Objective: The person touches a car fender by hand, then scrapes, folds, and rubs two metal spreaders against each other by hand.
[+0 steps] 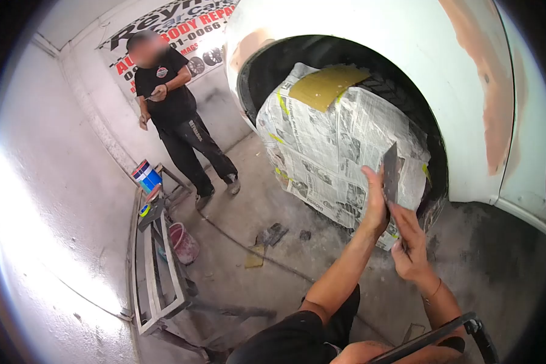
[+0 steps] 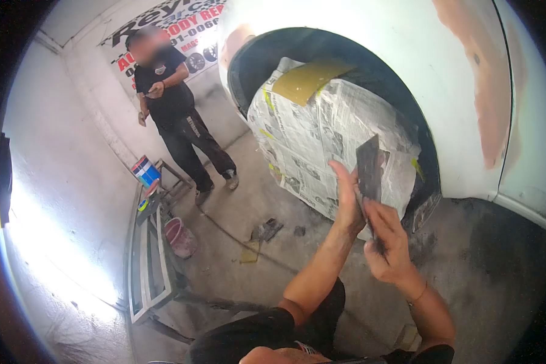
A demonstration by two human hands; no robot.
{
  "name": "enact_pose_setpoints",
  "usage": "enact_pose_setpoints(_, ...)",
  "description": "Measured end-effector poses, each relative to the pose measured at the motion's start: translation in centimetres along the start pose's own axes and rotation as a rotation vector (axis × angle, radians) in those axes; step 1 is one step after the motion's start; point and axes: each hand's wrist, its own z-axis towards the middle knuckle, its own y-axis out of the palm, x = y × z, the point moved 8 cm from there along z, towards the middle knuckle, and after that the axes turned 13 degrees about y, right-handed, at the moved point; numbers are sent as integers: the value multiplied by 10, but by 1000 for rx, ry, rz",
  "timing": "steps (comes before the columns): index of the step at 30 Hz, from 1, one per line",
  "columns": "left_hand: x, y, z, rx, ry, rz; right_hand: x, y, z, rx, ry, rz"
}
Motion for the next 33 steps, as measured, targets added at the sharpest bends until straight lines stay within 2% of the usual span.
enact_pose_setpoints(1,-2,5,0,-75,74,144,5,0,1,0,10,2)
enact_pose_setpoints(3,-6,18,0,-231,244,421,29,-23,2,291,144,59)
enact_pose_setpoints(4,-11,19,-1,-293,212,406,36,-26,8,304,208,257)
enact_pose_setpoints(7,-15,35,-5,-363,214,418,35,-34,7,429,128,126)
enact_pose_setpoints(8,-13,41,-7,-362,242,447,56,-37,2,475,218,229)
enact_pose_setpoints(9,-12,46,-10,-355,249,447,64,-41,-1,466,214,228)
enact_pose_setpoints(11,-13,60,-17,-411,232,410,102,-55,-13,581,503,317)
enact_pose_setpoints(12,-13,66,-19,-476,273,494,101,-65,-21,713,475,174)
enact_pose_setpoints(15,-14,72,-23,-502,250,486,117,-74,-36,798,410,74)
enact_pose_setpoints(16,-13,77,-26,-511,320,561,113,-76,-38,857,424,180)
enact_pose_setpoints(19,-23,77,-28,-525,278,637,126,-87,-37,745,434,91)
enact_pose_setpoints(20,-24,81,-33,-543,240,665,116,-79,-45,804,132,-796)
enact_pose_setpoints(24,-28,96,-48,-617,258,844,136,-97,-47,722,271,-802)
enact_pose_setpoints(25,-28,98,-50,-617,261,849,137,-99,-48,723,267,-798)
enact_pose_setpoints(27,-17,104,-52,-580,410,826,129,-101,-52,722,255,-781)
enact_pose_setpoints(33,-12,104,-54,-550,393,802,133,-99,-57,722,204,-892)
